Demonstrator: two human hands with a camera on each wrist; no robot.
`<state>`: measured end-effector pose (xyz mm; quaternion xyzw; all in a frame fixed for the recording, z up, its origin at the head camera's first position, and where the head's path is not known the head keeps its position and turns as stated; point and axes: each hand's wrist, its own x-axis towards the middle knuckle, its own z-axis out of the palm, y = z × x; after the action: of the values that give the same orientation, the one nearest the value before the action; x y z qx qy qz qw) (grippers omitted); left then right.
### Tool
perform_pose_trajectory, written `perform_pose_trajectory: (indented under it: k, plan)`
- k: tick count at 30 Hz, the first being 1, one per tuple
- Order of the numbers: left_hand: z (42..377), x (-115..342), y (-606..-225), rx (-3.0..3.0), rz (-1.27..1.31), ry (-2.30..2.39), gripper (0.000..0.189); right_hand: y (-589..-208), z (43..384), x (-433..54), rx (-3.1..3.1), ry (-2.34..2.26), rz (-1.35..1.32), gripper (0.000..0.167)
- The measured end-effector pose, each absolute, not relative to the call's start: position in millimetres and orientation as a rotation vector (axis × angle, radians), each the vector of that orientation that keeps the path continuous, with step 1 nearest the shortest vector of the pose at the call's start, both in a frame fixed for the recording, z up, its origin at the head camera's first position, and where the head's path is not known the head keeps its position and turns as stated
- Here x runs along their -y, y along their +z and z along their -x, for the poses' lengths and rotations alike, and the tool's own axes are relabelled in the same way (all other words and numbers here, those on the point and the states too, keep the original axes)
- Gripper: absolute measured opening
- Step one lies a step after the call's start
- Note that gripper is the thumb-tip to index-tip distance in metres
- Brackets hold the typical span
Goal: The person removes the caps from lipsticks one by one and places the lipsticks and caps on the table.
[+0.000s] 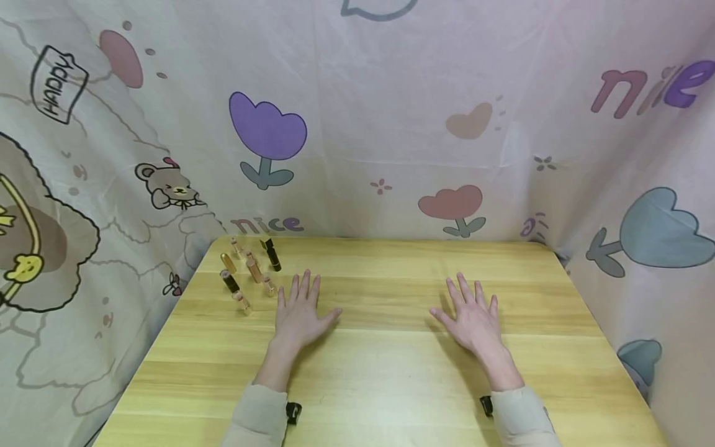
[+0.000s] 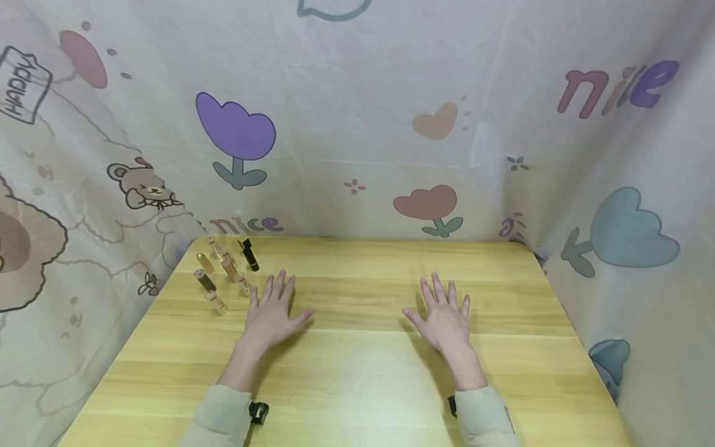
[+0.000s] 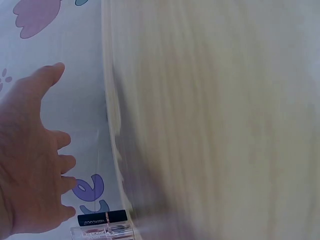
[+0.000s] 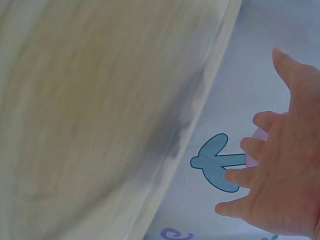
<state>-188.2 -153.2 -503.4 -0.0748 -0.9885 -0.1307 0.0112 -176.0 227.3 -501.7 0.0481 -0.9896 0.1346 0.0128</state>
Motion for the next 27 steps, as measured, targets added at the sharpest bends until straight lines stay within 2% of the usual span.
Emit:
perform_pose_trajectory:
  k: [27]
  plan:
    - [182.9,150.7,-496.9,3.067,0.237,-0.444,0.098,-495.5,174.4,-224.9,3.075,0.455,-0.156,0.088]
